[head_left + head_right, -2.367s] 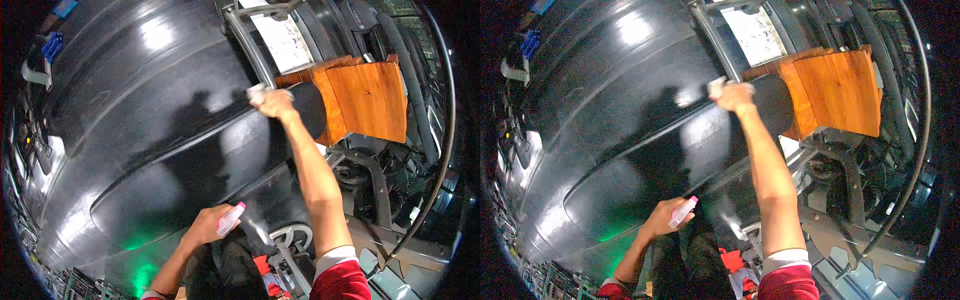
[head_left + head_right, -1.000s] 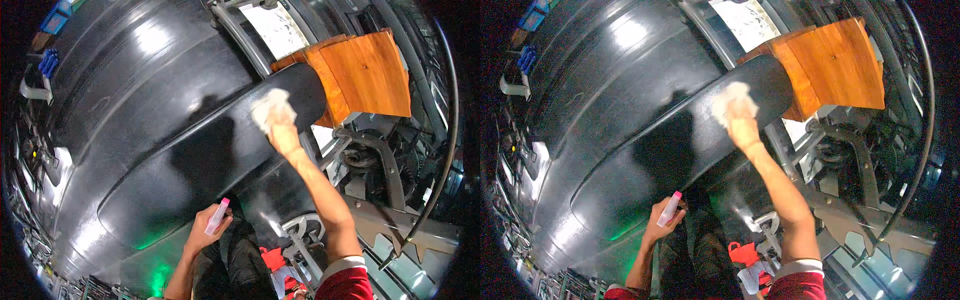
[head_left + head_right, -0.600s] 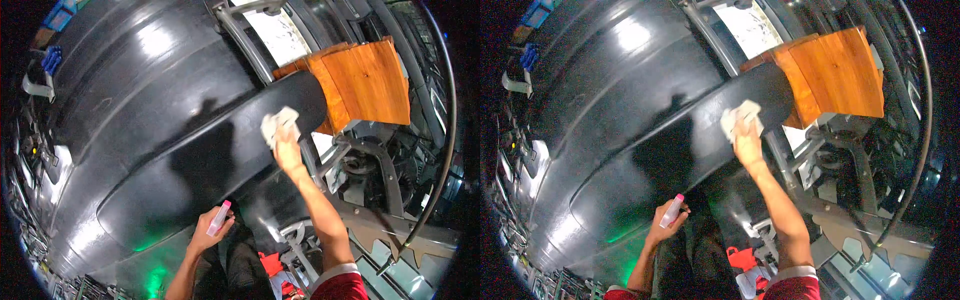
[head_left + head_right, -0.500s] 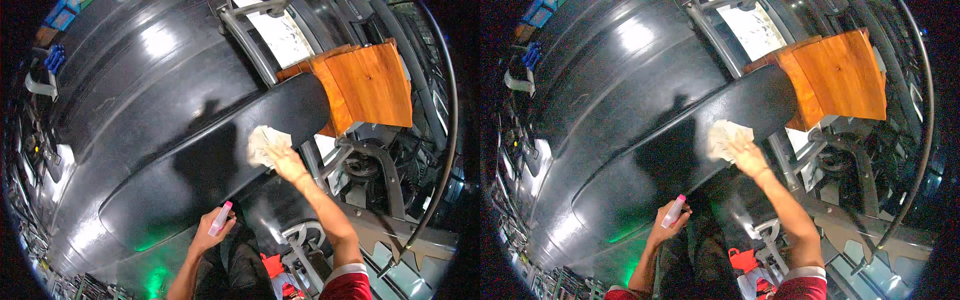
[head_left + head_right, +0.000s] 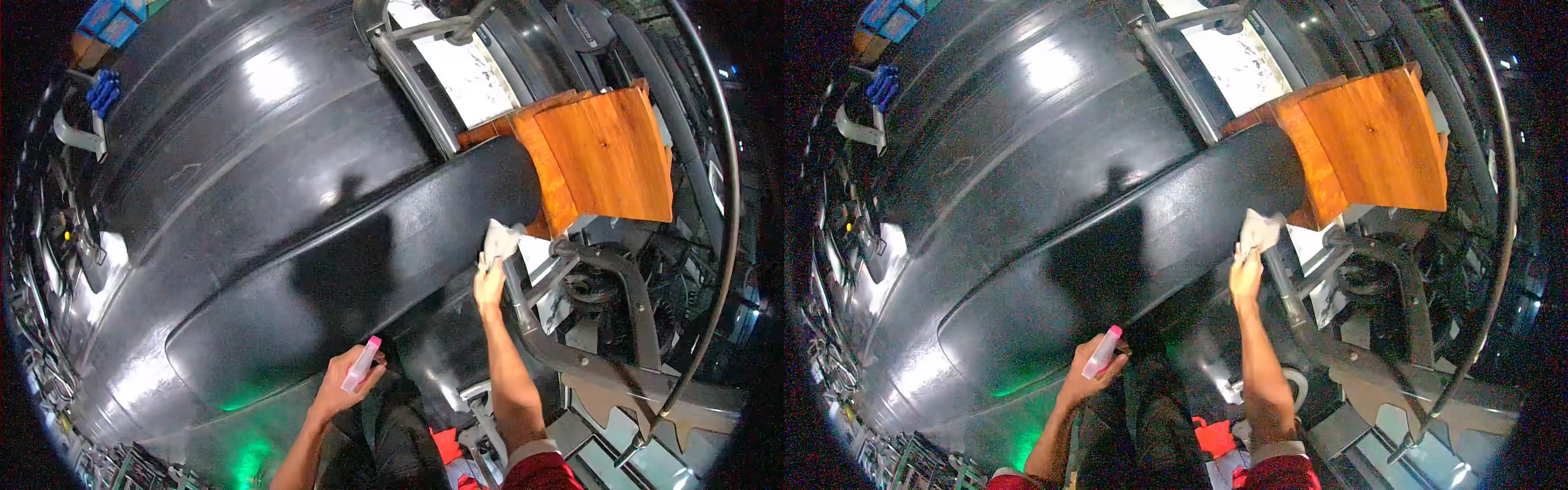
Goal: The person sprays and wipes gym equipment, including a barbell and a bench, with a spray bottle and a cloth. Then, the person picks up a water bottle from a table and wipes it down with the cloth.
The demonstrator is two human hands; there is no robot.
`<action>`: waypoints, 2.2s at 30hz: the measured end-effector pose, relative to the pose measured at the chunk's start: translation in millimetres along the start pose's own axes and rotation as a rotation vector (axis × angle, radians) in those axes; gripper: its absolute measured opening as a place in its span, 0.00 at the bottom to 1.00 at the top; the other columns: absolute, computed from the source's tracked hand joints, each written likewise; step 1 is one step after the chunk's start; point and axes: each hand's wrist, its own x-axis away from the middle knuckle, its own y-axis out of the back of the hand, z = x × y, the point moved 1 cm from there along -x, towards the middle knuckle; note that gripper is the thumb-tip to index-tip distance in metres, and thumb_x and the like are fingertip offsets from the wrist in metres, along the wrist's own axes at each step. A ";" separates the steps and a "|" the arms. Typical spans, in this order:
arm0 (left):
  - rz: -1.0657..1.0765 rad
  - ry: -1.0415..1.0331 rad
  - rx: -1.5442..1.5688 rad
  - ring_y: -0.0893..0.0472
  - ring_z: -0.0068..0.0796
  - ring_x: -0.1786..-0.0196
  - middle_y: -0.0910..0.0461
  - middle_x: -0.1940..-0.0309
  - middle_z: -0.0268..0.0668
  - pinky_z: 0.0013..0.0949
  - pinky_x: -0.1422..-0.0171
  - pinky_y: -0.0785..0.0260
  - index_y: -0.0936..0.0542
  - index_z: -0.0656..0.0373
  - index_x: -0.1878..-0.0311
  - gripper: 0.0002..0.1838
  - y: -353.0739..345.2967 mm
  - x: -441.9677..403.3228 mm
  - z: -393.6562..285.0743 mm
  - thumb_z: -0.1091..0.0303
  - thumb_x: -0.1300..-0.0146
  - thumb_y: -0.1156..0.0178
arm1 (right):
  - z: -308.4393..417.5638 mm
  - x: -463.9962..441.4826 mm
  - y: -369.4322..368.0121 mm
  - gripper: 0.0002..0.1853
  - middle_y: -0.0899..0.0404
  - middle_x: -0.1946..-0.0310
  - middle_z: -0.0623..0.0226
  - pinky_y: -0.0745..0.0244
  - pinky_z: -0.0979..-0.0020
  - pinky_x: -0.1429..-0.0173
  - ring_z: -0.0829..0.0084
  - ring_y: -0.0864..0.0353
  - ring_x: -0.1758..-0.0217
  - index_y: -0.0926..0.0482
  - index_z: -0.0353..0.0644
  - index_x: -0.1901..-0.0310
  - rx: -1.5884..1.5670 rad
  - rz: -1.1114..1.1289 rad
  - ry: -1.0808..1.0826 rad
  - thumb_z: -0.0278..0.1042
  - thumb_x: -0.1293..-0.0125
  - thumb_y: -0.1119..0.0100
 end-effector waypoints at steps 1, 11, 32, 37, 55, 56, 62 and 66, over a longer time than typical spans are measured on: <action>-0.003 0.023 -0.008 0.20 0.30 0.67 0.20 0.67 0.39 0.30 0.62 0.29 0.23 0.62 0.58 0.11 0.3 -0.7 -0.1 0.69 0.41 0.37 | 23.5 6.3 2.8 0.27 0.23 0.55 0.38 0.31 0.57 0.45 0.44 0.23 0.51 0.30 0.25 0.48 -0.132 0.002 -0.071 0.48 0.30 0.51; -0.040 -0.074 -0.114 0.19 0.32 0.68 0.20 0.66 0.40 0.31 0.62 0.29 0.22 0.60 0.58 0.10 -1.6 -4.3 -9.9 0.72 0.42 0.36 | 41.2 132.3 -73.1 0.26 0.44 0.30 0.55 0.54 0.65 0.26 0.62 0.46 0.27 0.45 0.33 0.31 -0.733 -0.035 -0.198 0.34 0.27 0.58; -0.060 -0.044 -0.018 0.19 0.31 0.66 0.20 0.67 0.40 0.30 0.60 0.28 0.23 0.63 0.58 0.11 -2.2 0.3 -22.6 0.69 0.41 0.36 | 78.7 -1.1 25.2 0.27 0.29 0.42 0.51 0.37 0.65 0.35 0.61 0.30 0.40 0.38 0.30 0.36 -0.473 -0.186 0.081 0.42 0.29 0.51; -0.035 -0.100 0.069 0.20 0.31 0.68 0.21 0.69 0.39 0.30 0.60 0.28 0.22 0.62 0.58 0.11 -1.9 1.7 -0.1 0.69 0.42 0.35 | 105.9 -89.7 -25.8 0.27 0.36 0.38 0.39 0.46 0.59 0.28 0.41 0.42 0.32 0.35 0.30 0.38 0.069 0.062 0.490 0.34 0.37 0.44; 0.262 -0.137 0.008 0.18 0.33 0.67 0.19 0.68 0.39 0.31 0.60 0.27 0.22 0.62 0.62 0.09 112.4 63.2 53.2 0.70 0.44 0.34 | 195.9 -18.0 -75.9 0.19 0.23 0.55 0.45 0.30 0.54 0.44 0.48 0.25 0.49 0.25 0.37 0.52 0.359 0.178 0.505 0.22 0.49 0.45; 0.237 -0.149 -0.016 0.18 0.32 0.67 0.19 0.68 0.39 0.31 0.60 0.27 0.22 0.62 0.62 0.09 119.2 64.2 55.4 0.70 0.44 0.34 | 196.8 -4.8 -84.1 0.19 0.24 0.52 0.45 0.30 0.54 0.44 0.48 0.25 0.47 0.25 0.37 0.52 0.369 0.189 0.730 0.24 0.48 0.44; 0.290 -0.094 0.058 0.18 0.38 0.67 0.21 0.69 0.44 0.34 0.62 0.28 0.22 0.63 0.55 0.15 135.6 75.4 73.1 0.69 0.45 0.33 | 189.4 2.4 -64.3 0.20 0.26 0.48 0.45 0.30 0.55 0.41 0.47 0.26 0.45 0.27 0.38 0.47 0.375 0.337 0.601 0.28 0.43 0.46; 0.317 -0.134 0.048 0.18 0.34 0.68 0.20 0.69 0.41 0.32 0.62 0.27 0.22 0.62 0.59 0.11 136.8 76.2 71.6 0.72 0.45 0.34 | 180.9 -11.3 -73.5 0.21 0.26 0.51 0.42 0.33 0.50 0.46 0.42 0.28 0.47 0.30 0.37 0.44 0.068 -0.064 0.414 0.33 0.39 0.49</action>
